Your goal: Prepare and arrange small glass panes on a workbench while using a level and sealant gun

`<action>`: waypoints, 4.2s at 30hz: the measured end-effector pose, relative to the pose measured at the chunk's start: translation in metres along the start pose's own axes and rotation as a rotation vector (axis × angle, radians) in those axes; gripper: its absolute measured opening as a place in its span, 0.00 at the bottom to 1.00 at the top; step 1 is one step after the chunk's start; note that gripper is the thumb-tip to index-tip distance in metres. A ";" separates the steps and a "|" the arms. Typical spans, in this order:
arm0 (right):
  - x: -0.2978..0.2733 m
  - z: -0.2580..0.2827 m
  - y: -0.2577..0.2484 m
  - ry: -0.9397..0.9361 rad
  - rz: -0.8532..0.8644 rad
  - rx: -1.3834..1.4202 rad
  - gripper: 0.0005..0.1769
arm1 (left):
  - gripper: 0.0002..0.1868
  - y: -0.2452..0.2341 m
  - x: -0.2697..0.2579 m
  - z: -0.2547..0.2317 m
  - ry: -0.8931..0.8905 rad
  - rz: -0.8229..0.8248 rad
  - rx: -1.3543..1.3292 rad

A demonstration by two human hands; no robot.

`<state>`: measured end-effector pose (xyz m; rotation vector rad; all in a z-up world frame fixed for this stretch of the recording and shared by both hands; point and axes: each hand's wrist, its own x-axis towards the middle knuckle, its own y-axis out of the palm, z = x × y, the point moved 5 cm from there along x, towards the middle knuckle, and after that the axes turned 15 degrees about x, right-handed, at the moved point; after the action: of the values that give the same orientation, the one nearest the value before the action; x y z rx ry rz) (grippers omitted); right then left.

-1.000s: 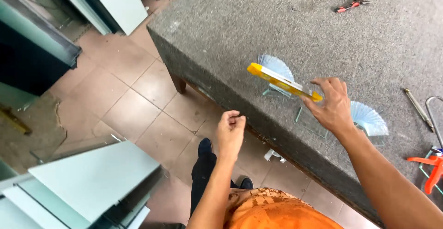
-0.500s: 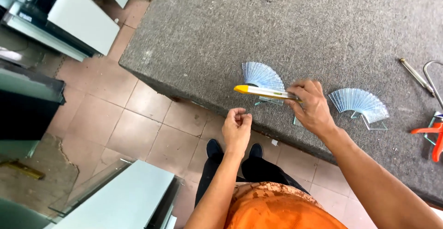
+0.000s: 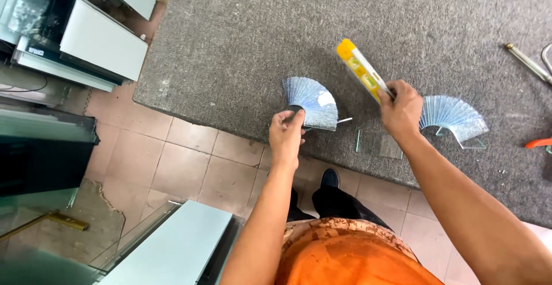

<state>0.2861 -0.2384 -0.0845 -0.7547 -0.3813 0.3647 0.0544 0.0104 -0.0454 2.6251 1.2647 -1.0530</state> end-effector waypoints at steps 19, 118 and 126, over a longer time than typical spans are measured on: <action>-0.091 0.142 0.037 0.940 0.046 1.026 0.19 | 0.25 0.007 0.020 0.002 -0.020 0.005 0.166; -0.012 0.069 0.004 -0.094 0.638 0.878 0.09 | 0.22 0.007 0.018 0.004 -0.469 0.025 -0.025; -0.003 0.063 -0.005 0.001 0.657 0.593 0.10 | 0.16 0.004 0.021 0.009 -0.451 0.024 -0.051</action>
<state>0.2556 -0.2065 -0.0397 -0.2743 0.0005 1.0422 0.0613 0.0185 -0.0657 2.1804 1.1317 -1.4742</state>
